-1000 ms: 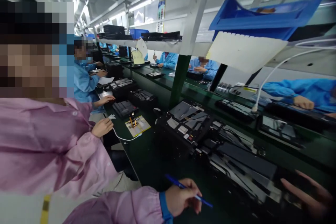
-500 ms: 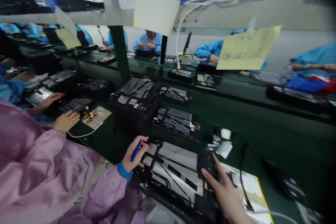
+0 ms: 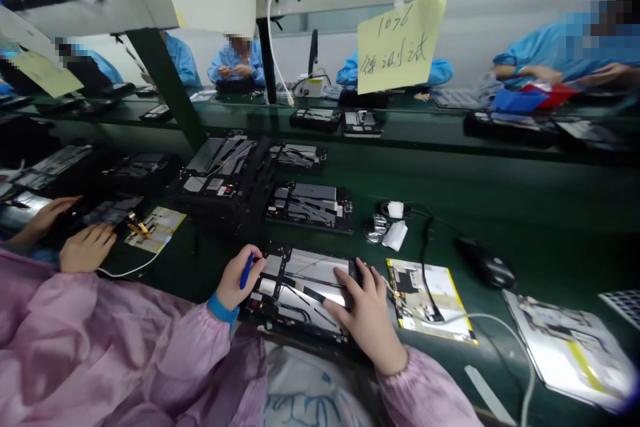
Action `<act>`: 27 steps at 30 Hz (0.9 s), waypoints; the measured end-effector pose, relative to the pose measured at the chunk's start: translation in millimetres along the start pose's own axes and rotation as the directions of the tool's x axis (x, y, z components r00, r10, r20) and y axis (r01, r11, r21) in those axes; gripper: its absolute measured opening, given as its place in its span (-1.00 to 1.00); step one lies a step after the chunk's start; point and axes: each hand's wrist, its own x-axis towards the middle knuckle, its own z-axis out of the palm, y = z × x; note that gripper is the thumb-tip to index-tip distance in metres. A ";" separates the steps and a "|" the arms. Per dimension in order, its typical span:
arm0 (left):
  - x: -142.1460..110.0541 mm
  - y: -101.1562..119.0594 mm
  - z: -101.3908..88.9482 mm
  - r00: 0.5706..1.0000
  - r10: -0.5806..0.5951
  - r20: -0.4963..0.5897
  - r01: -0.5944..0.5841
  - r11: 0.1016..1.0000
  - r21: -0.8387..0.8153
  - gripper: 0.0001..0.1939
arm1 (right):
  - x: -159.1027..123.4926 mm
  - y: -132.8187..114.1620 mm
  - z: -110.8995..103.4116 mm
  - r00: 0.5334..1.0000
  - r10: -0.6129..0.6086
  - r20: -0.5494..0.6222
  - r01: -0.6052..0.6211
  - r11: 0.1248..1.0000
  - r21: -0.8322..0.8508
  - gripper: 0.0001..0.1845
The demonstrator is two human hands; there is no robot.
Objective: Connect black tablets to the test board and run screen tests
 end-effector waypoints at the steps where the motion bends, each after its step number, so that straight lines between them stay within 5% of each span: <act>1: 0.8 -0.7 -0.2 1.000 -0.004 0.007 0.004 1.000 0.007 -0.83 | -0.2 -0.3 -1.2 1.000 0.001 0.011 -0.001 1.000 -0.003 -0.45; 15: 13.3 1.1 -12.2 0.988 -0.147 0.054 0.153 0.980 -0.124 -0.71 | 7.9 -14.4 -15.2 0.996 0.077 0.040 -0.084 0.977 0.198 -0.89; 18: 19.3 9.8 -18.2 0.993 -0.119 0.015 0.119 0.993 -0.021 -0.71 | 9.7 -15.8 -18.8 0.998 -0.028 0.049 0.008 0.925 0.380 -0.92; 22: 19.7 16.9 -18.4 0.996 -0.084 0.007 0.084 0.995 -0.054 -0.70 | 11.0 -7.9 -30.2 0.991 -0.124 0.042 0.065 0.744 0.665 -0.80; 25: 15.1 20.4 -15.1 0.997 -0.075 -0.022 0.070 0.985 -0.157 -0.71 | 12.1 1.5 -55.6 0.973 -0.206 0.103 0.056 0.648 0.760 -0.74; 27: 11.4 25.9 -14.3 0.994 -0.018 -0.104 0.002 0.988 -0.154 -0.72 | 13.2 5.4 -80.0 0.920 -0.337 0.198 0.085 0.668 0.739 -0.72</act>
